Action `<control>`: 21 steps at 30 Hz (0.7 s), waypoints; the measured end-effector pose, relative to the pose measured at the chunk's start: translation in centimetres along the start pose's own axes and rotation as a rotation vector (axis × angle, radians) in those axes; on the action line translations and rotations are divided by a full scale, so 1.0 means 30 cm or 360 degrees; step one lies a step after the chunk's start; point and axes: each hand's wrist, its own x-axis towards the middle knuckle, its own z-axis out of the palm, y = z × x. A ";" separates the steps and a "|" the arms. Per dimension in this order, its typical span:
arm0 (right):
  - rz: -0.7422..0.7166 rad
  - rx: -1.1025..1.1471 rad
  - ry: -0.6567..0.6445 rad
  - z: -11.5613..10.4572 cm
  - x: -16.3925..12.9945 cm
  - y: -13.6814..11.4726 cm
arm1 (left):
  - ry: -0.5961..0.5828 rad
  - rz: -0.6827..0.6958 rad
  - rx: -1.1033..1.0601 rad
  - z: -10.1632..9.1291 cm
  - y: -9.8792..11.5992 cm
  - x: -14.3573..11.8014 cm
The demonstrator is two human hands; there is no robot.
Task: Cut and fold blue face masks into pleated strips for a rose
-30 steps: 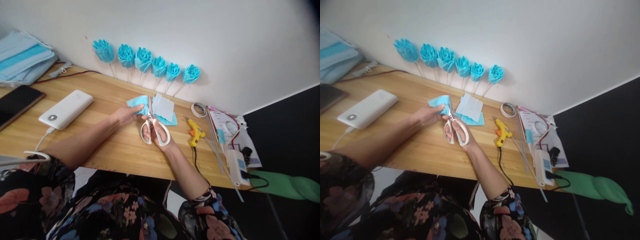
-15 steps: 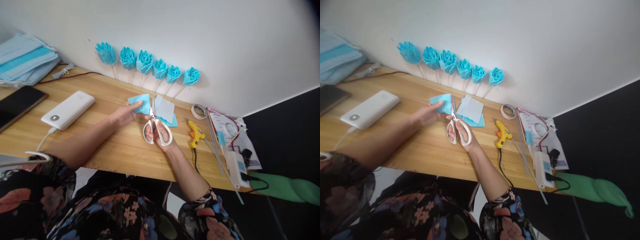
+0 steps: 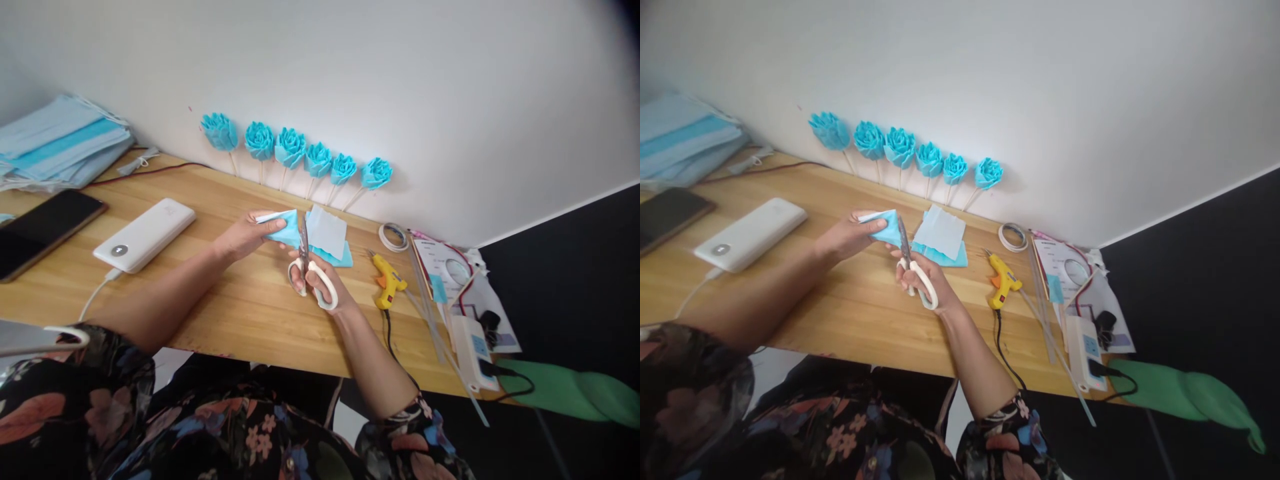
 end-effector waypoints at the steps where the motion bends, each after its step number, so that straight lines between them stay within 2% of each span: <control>1: 0.0006 -0.0008 -0.0014 -0.005 0.000 0.000 | -0.0020 0.0005 0.0025 0.000 0.004 -0.001; 3: 0.0003 -0.0018 -0.0045 -0.014 -0.001 0.001 | -0.0034 0.0016 0.0070 -0.002 0.009 -0.003; 8: 0.0022 0.0009 -0.0107 -0.023 -0.007 0.008 | 0.0080 0.0032 0.0193 -0.003 0.014 -0.010; 15: 0.0036 0.0045 -0.0069 -0.021 -0.007 0.017 | 0.0167 0.0060 0.0119 0.005 0.016 -0.011; 21: 0.0043 0.0090 -0.0067 -0.006 -0.007 0.016 | 0.0207 0.0079 0.0261 0.017 0.009 -0.013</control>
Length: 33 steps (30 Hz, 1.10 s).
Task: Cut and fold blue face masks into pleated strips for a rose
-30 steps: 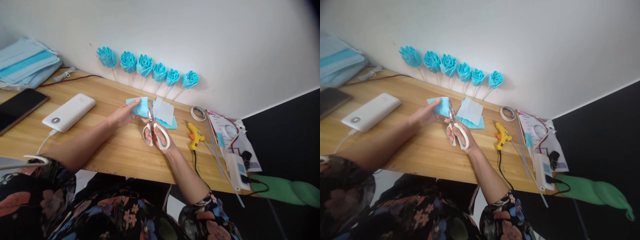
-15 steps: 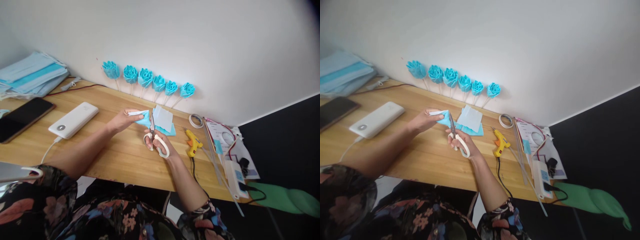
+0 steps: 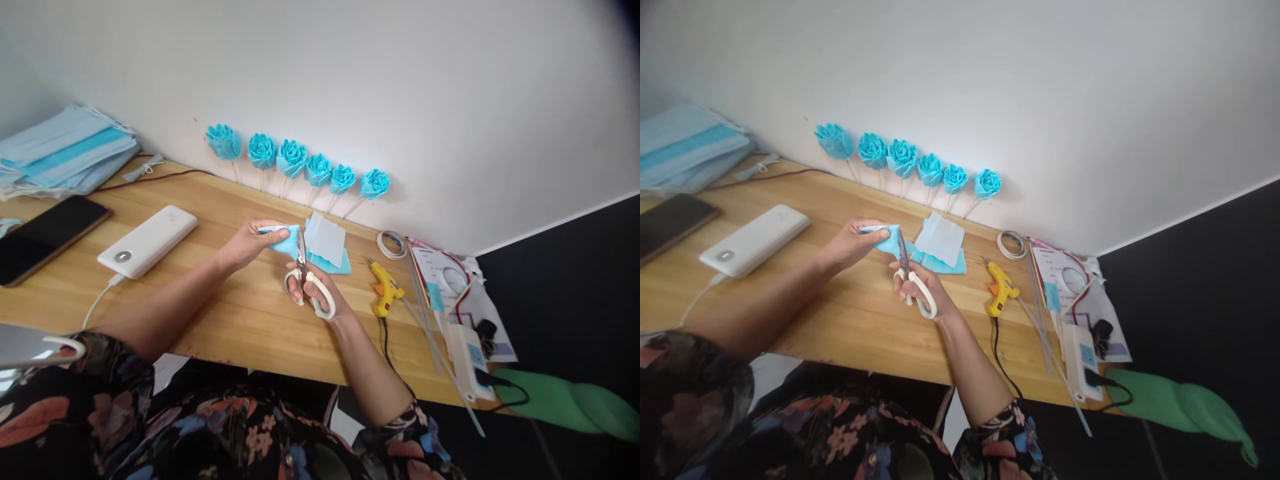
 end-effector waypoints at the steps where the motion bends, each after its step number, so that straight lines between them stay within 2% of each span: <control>1: 0.0003 0.0002 0.0005 0.002 0.000 0.000 | 0.0004 0.0013 0.0025 0.003 -0.002 -0.002; 17: -0.0075 0.0072 0.0047 0.016 0.004 0.015 | -0.0105 -0.0006 -0.0028 0.040 -0.032 -0.016; 27: -0.0016 0.0071 0.0196 0.031 0.008 0.017 | 0.0090 -0.0126 -0.0292 0.028 -0.053 0.001; 33: -0.0054 0.0063 0.0262 0.047 0.013 0.018 | -0.0097 -0.0135 -0.0203 0.012 -0.038 0.010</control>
